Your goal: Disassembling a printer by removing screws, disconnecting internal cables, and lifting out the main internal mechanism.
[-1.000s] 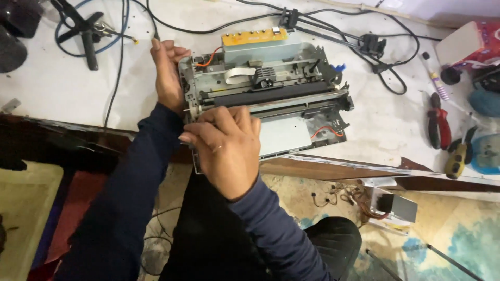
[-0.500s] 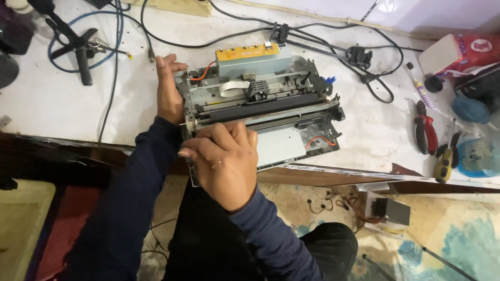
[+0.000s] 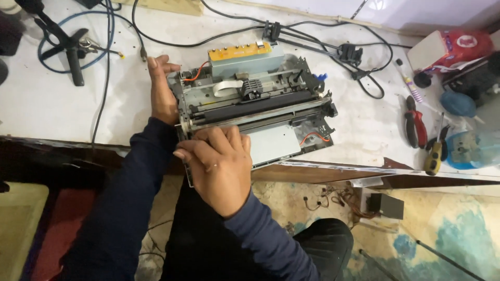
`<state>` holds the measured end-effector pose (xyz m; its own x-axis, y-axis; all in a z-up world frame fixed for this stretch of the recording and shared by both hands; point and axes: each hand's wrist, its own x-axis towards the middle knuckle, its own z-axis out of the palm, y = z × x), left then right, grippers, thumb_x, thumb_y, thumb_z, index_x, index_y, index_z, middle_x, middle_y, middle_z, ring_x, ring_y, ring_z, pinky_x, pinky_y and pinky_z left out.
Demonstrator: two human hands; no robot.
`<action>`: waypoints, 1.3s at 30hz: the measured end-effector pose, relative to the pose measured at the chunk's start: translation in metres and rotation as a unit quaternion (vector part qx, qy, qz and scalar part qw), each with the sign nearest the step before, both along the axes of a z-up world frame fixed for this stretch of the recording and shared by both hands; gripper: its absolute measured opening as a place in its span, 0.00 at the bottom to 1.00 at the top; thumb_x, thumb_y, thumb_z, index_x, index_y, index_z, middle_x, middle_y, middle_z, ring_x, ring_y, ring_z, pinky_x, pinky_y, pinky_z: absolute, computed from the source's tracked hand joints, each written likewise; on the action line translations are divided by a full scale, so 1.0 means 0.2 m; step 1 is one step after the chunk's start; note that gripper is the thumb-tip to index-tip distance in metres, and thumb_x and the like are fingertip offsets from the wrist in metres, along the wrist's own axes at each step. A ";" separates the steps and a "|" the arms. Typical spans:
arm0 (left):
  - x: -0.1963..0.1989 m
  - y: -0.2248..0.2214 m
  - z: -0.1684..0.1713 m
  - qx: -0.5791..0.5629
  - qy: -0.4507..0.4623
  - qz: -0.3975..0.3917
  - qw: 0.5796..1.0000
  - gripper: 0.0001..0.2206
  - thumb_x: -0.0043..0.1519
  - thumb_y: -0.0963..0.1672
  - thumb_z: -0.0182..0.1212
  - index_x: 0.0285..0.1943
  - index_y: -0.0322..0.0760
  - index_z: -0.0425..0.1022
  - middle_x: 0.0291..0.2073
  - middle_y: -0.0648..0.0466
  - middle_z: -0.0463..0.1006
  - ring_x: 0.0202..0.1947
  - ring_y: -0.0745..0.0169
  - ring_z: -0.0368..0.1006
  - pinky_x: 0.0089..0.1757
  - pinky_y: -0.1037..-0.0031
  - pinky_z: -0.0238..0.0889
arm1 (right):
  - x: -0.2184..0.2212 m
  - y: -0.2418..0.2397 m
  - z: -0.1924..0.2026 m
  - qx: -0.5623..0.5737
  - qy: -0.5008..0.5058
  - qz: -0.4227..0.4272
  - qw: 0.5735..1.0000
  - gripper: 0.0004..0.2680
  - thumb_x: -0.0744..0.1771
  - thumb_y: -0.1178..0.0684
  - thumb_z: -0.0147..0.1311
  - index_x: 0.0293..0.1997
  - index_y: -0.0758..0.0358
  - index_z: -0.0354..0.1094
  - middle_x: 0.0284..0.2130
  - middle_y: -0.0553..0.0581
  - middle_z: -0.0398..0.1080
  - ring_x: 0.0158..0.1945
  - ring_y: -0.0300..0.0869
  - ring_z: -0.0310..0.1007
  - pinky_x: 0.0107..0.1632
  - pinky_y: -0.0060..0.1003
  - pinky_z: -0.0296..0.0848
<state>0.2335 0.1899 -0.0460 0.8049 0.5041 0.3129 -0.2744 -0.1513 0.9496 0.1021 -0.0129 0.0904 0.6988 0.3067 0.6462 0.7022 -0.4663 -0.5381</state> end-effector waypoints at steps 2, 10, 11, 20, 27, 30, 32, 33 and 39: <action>0.04 0.04 -0.09 0.043 -0.066 -0.016 0.997 0.32 0.72 0.56 0.25 0.68 0.23 0.54 0.53 0.42 0.68 0.52 0.55 0.66 0.59 0.66 0.55 | -0.01 -0.04 0.01 -0.001 0.039 0.042 0.998 0.07 0.65 0.53 0.63 0.45 0.58 0.78 0.40 0.50 0.70 0.44 0.45 0.65 0.50 0.40 0.60; 0.00 -0.01 0.04 -0.025 0.015 0.001 1.000 0.37 0.70 0.64 0.26 0.69 0.33 0.56 0.52 0.43 0.70 0.63 0.43 0.56 0.64 0.49 0.31 | 0.64 -0.77 -0.14 0.087 -0.003 -0.101 0.991 0.05 0.73 0.57 0.58 0.49 0.67 0.74 0.36 0.64 0.72 0.40 0.52 0.71 0.45 0.43 0.67; 0.00 -0.02 0.04 -0.022 0.012 -0.004 1.000 0.37 0.70 0.64 0.27 0.69 0.32 0.56 0.52 0.43 0.69 0.63 0.44 0.56 0.64 0.49 0.31 | 0.72 -0.85 -0.12 0.071 0.020 -0.149 0.986 0.07 0.74 0.56 0.57 0.53 0.72 0.74 0.39 0.70 0.73 0.42 0.56 0.74 0.44 0.45 0.70; -0.01 -0.04 0.09 -0.043 0.023 -0.014 0.999 0.36 0.70 0.63 0.27 0.70 0.33 0.55 0.51 0.45 0.67 0.61 0.49 0.58 0.63 0.56 0.35 | 0.51 -1.02 -0.39 0.112 0.331 -0.227 0.909 0.32 0.74 0.28 0.20 0.57 0.63 0.75 0.50 0.71 0.74 0.60 0.61 0.71 0.61 0.53 0.68; 0.11 -0.01 0.02 -0.074 0.020 -0.029 0.997 0.40 0.67 0.67 0.28 0.69 0.33 0.57 0.47 0.47 0.70 0.58 0.50 0.63 0.62 0.57 0.41 | 0.33 -1.02 -0.42 0.070 0.361 -0.278 0.888 0.31 0.74 0.27 0.23 0.51 0.59 0.79 0.44 0.67 0.78 0.60 0.61 0.71 0.64 0.52 0.64; 0.21 0.04 -0.03 -0.136 0.015 -0.054 0.989 0.38 0.63 0.69 0.33 0.60 0.39 0.62 0.43 0.49 0.74 0.50 0.58 0.73 0.51 0.73 0.62 | 0.19 -0.99 -0.37 0.091 0.360 -0.275 0.887 0.30 0.74 0.30 0.27 0.48 0.65 0.79 0.43 0.71 0.78 0.58 0.64 0.72 0.63 0.55 0.64; 0.33 0.10 -0.10 -0.155 -0.003 -0.103 0.983 0.38 0.61 0.69 0.36 0.56 0.39 0.65 0.40 0.47 0.79 0.46 0.57 0.79 0.47 0.74 0.70 | 0.07 -0.99 -0.44 0.148 0.330 -0.265 0.894 0.25 0.75 0.38 0.32 0.45 0.68 0.79 0.36 0.71 0.78 0.49 0.59 0.77 0.57 0.53 0.69; 0.39 0.13 -0.11 -0.151 0.003 -0.109 0.983 0.38 0.61 0.69 0.36 0.56 0.39 0.65 0.40 0.47 0.79 0.46 0.57 0.79 0.47 0.74 0.70 | 0.04 -0.97 -0.47 0.152 0.335 -0.270 0.890 0.25 0.75 0.38 0.32 0.45 0.68 0.79 0.36 0.71 0.78 0.49 0.59 0.77 0.57 0.53 0.69; 0.46 0.15 0.04 -0.202 0.015 -0.253 0.946 0.38 0.57 0.64 0.45 0.58 0.29 0.66 0.39 0.44 0.78 0.44 0.54 0.78 0.50 0.70 0.71 | -0.15 -0.91 -0.58 0.304 0.304 -0.136 0.892 0.16 0.72 0.51 0.37 0.52 0.76 0.72 0.46 0.62 0.77 0.47 0.44 0.75 0.54 0.35 0.71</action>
